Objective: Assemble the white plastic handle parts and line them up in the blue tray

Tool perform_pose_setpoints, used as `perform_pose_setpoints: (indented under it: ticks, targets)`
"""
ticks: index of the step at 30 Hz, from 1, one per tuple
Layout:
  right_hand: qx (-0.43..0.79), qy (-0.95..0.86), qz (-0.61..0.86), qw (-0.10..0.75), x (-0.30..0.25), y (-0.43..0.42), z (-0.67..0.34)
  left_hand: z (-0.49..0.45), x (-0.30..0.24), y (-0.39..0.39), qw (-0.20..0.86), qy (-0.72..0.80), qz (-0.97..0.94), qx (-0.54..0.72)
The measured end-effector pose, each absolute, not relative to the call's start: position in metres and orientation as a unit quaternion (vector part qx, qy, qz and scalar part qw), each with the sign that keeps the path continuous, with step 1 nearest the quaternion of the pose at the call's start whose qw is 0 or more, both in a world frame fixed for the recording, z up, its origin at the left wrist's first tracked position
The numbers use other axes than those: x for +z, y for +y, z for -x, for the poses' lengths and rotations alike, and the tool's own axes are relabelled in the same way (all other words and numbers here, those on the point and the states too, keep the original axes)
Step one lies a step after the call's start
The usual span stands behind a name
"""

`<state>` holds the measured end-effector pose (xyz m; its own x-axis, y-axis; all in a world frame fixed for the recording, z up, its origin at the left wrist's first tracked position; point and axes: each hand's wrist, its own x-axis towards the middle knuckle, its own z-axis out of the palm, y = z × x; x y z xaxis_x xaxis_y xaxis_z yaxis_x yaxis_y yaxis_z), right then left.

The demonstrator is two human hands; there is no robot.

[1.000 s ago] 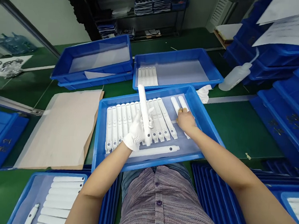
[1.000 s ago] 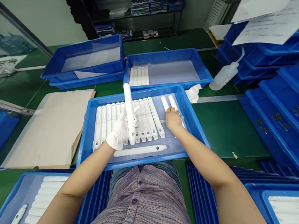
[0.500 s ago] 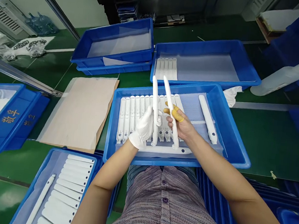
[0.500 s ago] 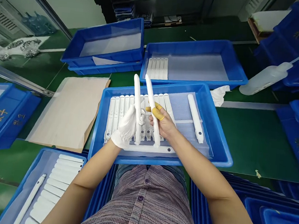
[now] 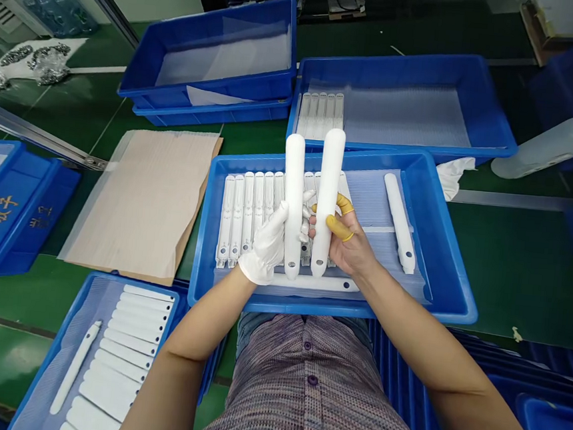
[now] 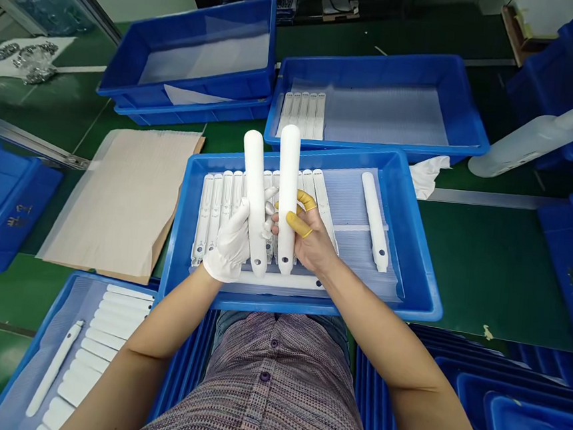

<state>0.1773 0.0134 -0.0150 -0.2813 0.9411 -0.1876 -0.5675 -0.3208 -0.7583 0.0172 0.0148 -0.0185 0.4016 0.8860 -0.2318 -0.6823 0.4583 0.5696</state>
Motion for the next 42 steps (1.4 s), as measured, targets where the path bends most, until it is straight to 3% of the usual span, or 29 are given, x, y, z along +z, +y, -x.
perform_pose_setpoints:
  ticks: [12,20,26,30,36,42]
  targets:
    - [0.791,-0.19,0.302,0.498,-0.016,0.022,-0.178,-0.019,-0.022,0.019,0.798,0.315,-0.152,0.491]
    - [0.784,-0.212,0.312,0.494,-0.029,0.025,-0.175,-0.022,-0.027,0.02,0.773,0.341,-0.151,0.514]
    - [0.735,-0.326,0.335,0.492,-0.03,0.017,-0.173,-0.024,-0.026,0.022,0.774,0.346,-0.109,0.52]
    - [0.638,-0.462,0.378,0.487,-0.036,0.01,-0.172,-0.022,-0.021,0.017,0.773,0.337,-0.163,0.513]
    - [0.289,-0.698,0.477,0.449,-0.039,-0.001,-0.176,-0.012,-0.02,0.015,0.773,0.234,-0.314,0.499]
    - [0.173,-0.756,0.453,0.44,-0.044,-0.001,-0.177,-0.006,-0.022,0.023,0.79,0.208,-0.404,0.412]
